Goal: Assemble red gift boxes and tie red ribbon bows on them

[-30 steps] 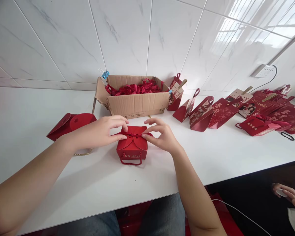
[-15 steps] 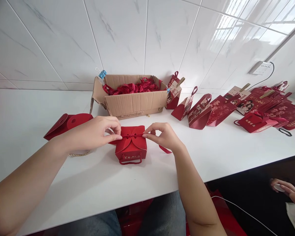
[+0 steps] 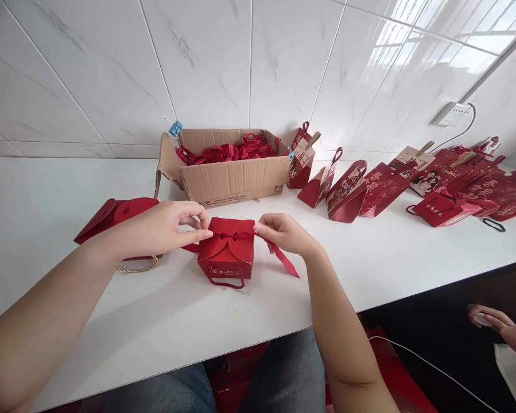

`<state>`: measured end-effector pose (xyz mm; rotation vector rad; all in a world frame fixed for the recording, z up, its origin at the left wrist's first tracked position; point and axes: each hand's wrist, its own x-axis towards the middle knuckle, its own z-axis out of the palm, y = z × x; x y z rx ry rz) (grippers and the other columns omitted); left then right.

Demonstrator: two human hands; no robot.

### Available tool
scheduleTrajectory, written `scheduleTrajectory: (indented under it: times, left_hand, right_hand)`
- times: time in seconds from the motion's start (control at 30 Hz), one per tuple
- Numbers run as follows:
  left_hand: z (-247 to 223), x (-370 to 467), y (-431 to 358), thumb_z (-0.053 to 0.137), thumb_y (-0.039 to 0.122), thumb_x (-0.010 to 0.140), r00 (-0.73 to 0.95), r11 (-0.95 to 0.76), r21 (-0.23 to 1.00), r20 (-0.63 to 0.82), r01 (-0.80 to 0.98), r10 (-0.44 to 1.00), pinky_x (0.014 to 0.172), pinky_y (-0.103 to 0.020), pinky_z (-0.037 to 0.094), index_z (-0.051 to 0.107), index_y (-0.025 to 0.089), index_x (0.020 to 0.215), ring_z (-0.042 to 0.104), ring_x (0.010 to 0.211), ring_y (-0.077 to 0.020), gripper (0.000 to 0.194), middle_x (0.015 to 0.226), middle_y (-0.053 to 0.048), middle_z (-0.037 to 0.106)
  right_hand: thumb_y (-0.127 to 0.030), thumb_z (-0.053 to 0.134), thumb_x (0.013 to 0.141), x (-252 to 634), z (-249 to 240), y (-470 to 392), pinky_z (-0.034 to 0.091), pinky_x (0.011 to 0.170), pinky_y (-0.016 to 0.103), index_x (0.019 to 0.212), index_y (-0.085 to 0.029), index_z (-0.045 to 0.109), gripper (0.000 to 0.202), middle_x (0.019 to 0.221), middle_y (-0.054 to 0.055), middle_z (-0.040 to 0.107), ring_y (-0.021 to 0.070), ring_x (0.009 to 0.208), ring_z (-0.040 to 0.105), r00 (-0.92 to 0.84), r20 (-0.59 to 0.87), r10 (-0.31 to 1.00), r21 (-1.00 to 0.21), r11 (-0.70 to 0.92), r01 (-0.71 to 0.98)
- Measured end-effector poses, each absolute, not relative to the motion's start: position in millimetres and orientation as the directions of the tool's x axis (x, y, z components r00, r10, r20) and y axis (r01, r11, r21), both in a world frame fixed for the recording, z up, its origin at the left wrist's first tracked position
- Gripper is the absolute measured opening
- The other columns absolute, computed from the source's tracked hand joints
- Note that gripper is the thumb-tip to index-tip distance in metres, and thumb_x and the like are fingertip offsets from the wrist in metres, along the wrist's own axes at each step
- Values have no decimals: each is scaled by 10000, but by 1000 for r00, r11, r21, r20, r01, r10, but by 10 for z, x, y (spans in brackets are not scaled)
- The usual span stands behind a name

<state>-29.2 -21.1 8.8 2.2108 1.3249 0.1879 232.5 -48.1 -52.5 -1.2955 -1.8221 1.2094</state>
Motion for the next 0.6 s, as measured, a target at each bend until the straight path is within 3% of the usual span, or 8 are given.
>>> scheduleTrajectory:
  times: [0.07, 0.13, 0.23, 0.4, 0.6]
  left_hand:
    - [113, -268, -240, 544, 606, 775, 470, -280, 552, -239, 785, 850, 440, -249, 360, 569, 260, 876, 549, 540, -144, 362, 817, 0, 682]
    - [119, -240, -257, 506, 638, 785, 425, -204, 564, -293, 800, 857, 385, -261, 298, 563, 259, 906, 454, 420, -119, 402, 727, 6, 649]
    - [88, -204, -251, 490, 651, 784, 383, -150, 583, -299, 798, 874, 362, -269, 244, 573, 242, 845, 371, 368, -97, 422, 678, 4, 600]
    - [34, -181, -211, 589, 594, 734, 429, -246, 595, -186, 765, 884, 400, -244, 193, 543, 209, 622, 296, 430, -88, 403, 529, 28, 425]
    - [54, -197, -178, 675, 505, 674, 467, -301, 570, -167, 765, 868, 425, -238, 223, 587, 207, 591, 308, 463, -90, 322, 528, 32, 416]
  right_hand:
    - [-701, 285, 887, 2342, -524, -472, 451, 624, 289, 682, -173, 592, 644, 454, -15, 549, 116, 459, 543, -367, -163, 916, -893, 22, 450]
    - [-716, 215, 888, 2350, -514, -468, 464, 680, 304, 683, -160, 640, 730, 429, 3, 567, 124, 457, 560, -399, -274, 875, -861, -39, 507]
    - [-713, 306, 878, 2343, -492, -468, 442, 604, 277, 672, -149, 651, 692, 418, 3, 565, 117, 438, 561, -473, -328, 818, -877, -76, 475]
    - [-560, 608, 822, 2336, -491, -455, 226, 421, 229, 611, -138, 601, 472, 410, -44, 503, 55, 341, 453, -509, -266, 819, -943, -111, 314]
    - [-440, 702, 771, 2378, -539, -424, 163, 387, 236, 735, -125, 682, 317, 362, -86, 423, 46, 314, 333, -519, -200, 831, -980, -164, 115]
